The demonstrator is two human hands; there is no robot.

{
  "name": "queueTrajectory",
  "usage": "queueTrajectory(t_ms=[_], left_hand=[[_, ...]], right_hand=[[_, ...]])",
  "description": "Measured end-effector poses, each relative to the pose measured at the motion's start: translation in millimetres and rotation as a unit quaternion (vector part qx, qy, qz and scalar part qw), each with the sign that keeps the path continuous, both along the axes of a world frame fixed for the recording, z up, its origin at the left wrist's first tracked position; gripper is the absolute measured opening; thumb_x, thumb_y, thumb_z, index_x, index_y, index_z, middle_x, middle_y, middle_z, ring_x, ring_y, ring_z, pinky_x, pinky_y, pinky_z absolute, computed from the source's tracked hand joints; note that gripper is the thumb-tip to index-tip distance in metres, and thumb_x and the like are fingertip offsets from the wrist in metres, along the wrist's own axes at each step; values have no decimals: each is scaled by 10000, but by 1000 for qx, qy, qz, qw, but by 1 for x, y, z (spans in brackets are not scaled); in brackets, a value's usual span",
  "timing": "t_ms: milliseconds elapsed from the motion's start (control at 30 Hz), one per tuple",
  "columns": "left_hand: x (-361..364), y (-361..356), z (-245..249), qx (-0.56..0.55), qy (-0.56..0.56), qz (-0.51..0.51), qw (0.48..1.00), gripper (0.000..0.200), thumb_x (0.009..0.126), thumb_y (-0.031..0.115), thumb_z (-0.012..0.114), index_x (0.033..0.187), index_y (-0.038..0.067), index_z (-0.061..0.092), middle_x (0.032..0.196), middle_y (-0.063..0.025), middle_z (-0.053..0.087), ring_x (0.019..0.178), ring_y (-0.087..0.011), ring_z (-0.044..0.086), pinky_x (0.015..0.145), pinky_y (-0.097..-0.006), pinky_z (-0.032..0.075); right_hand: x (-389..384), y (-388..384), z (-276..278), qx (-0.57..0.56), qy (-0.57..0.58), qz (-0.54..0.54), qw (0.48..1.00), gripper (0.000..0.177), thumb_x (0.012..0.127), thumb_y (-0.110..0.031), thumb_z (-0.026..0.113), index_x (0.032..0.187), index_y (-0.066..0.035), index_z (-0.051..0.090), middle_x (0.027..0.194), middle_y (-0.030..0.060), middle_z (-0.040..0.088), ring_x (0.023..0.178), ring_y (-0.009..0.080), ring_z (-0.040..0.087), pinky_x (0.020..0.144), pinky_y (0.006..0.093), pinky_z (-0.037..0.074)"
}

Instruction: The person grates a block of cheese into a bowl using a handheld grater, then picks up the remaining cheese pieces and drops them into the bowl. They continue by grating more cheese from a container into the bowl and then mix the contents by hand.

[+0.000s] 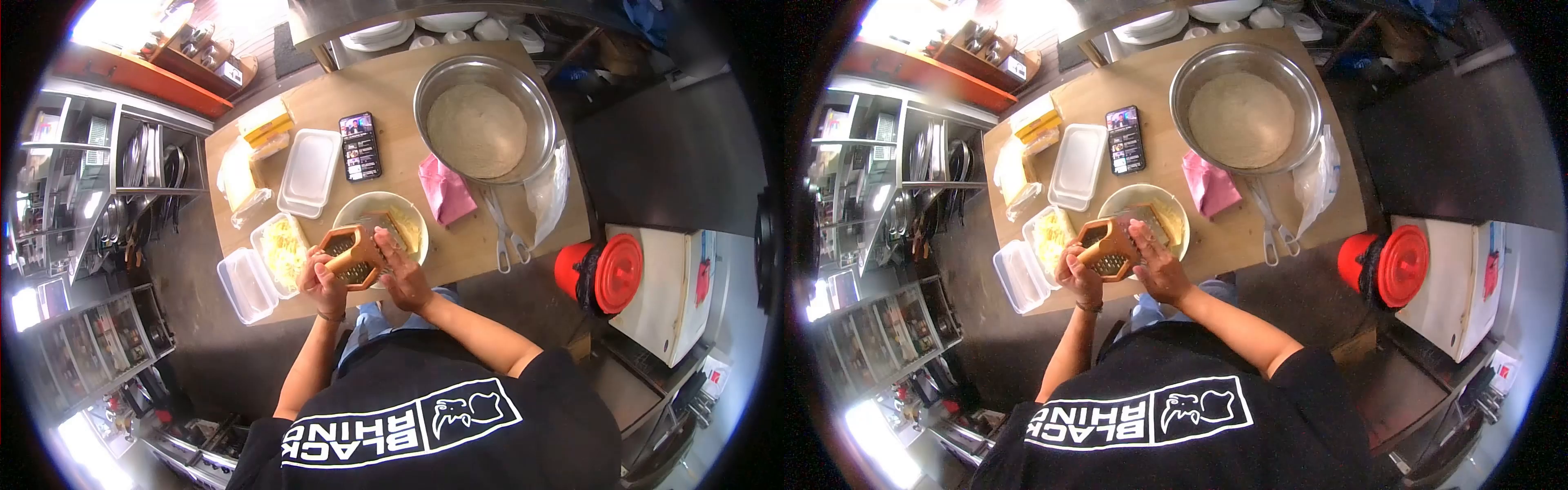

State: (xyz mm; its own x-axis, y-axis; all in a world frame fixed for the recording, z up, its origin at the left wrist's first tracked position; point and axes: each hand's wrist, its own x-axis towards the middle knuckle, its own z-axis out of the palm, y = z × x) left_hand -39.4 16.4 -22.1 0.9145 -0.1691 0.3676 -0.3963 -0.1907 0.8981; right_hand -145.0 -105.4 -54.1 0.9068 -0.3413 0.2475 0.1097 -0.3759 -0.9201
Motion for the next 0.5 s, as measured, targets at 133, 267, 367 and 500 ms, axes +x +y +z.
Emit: queueTrajectory(t_ms=[133,267,367,500], left_hand=[[1,-2,-1,1,1,-7,1000,332,886,221,457,689,-25,562,654,-102,524,750,-247,538,802,-369,431],[2,-5,1,1,-8,-11,1000,330,883,213,460,682,-28,559,652,-104,522,745,-249,537,783,-371,433],[1,-2,2,32,8,-19,999,365,883,239,410,715,-43,569,724,-127,588,782,-247,574,844,-379,431],[-1,-1,3,42,-2,-9,999,373,889,251,408,736,-45,575,750,-139,603,806,-257,589,826,-375,440]], right_hand=[[-4,-2,-19,16,2,-13,1000,573,956,-360,353,1380,20,285,1395,230,336,1302,382,315,1072,411,259],[-3,-6,-33,23,51,-52,997,540,966,-348,332,1349,33,341,1363,256,370,1278,390,348,1068,399,268],[0,-8,-36,42,111,-74,990,566,969,-382,313,1331,50,363,1350,278,374,1264,398,362,1069,390,264],[12,3,-3,146,149,-128,970,662,959,-459,294,1311,98,360,1343,305,365,1262,409,359,1073,385,254]])
